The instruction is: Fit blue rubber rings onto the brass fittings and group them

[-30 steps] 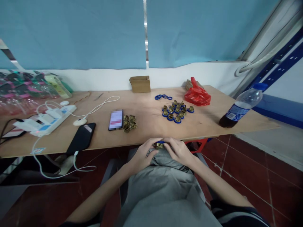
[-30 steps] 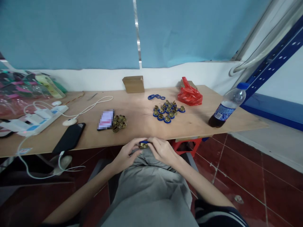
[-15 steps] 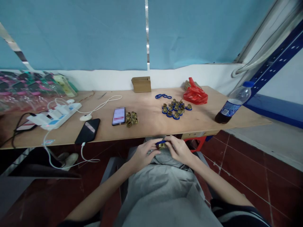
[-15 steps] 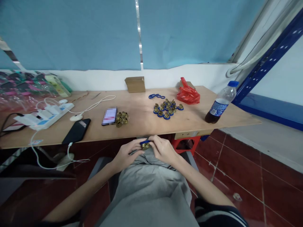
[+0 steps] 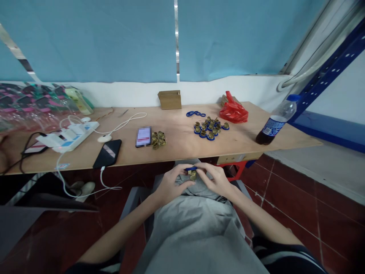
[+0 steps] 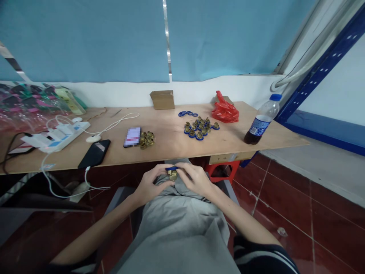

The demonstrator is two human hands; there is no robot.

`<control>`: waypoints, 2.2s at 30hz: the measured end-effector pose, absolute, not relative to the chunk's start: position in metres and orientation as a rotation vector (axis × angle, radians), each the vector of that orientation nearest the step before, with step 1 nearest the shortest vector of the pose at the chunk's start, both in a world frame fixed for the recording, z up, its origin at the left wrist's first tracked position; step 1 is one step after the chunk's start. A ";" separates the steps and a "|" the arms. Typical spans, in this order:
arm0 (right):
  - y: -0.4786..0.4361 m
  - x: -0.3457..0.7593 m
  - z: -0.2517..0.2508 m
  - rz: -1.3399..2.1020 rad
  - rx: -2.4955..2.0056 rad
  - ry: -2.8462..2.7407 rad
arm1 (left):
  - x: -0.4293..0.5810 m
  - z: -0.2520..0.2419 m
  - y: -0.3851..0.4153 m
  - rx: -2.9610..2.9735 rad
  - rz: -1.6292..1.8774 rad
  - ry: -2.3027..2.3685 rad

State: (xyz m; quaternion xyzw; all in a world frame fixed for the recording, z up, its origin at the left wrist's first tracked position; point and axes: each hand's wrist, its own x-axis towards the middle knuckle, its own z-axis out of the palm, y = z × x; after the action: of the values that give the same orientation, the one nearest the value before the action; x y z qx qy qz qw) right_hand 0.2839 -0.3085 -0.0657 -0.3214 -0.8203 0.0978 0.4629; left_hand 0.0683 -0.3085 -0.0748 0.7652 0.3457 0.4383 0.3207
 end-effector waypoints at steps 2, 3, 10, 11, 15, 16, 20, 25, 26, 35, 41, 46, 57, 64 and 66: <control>-0.310 0.283 -0.065 0.263 -0.803 -2.005 | 0.070 -0.073 -0.310 1.935 1.186 0.924; -0.311 0.283 -0.065 0.276 -0.811 -2.004 | 0.070 -0.072 -0.310 1.885 1.203 0.928; -0.318 0.278 -0.067 0.342 -0.792 -2.046 | 0.071 -0.069 -0.314 1.637 1.177 0.902; -0.318 0.277 -0.068 0.350 -0.781 -2.058 | 0.071 -0.068 -0.314 1.610 1.167 0.899; -0.318 0.278 -0.069 0.362 -0.757 -2.078 | 0.073 -0.068 -0.312 1.524 1.151 0.884; -0.318 0.278 -0.070 0.363 -0.761 -2.079 | 0.073 -0.068 -0.311 1.516 1.153 0.876; -0.317 0.278 -0.071 0.355 -0.769 -2.081 | 0.073 -0.069 -0.311 1.536 1.178 0.862; -0.316 0.277 -0.071 0.337 -0.755 -2.067 | 0.071 -0.069 -0.312 1.670 1.214 0.882; -0.315 0.277 -0.071 0.337 -0.764 -2.063 | 0.071 -0.069 -0.312 1.704 1.218 0.891; -0.310 0.276 -0.073 0.356 -0.789 -2.035 | 0.069 -0.064 -0.306 1.994 1.281 0.939; -0.306 0.272 -0.076 0.418 -0.829 -1.921 | 0.078 -0.073 -0.305 1.918 1.160 0.976; -0.304 0.275 -0.071 0.506 -0.818 -1.931 | 0.083 -0.083 -0.301 1.631 1.056 0.948; -0.277 0.278 -0.076 0.467 -0.916 -1.917 | 0.081 -0.079 -0.273 1.322 1.054 0.770; -0.251 0.278 -0.082 0.504 -0.911 -1.904 | 0.082 -0.085 -0.251 1.304 1.082 0.764; -0.245 0.277 -0.085 0.501 -0.920 -1.885 | 0.082 -0.086 -0.244 1.316 1.092 0.765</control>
State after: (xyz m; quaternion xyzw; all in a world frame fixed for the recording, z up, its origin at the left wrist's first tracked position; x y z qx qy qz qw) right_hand 0.2767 -0.2448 -0.0852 -0.3760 -0.7702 0.2045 0.4729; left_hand 0.0825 -0.2444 -0.0857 0.5659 0.3288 0.4696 0.5925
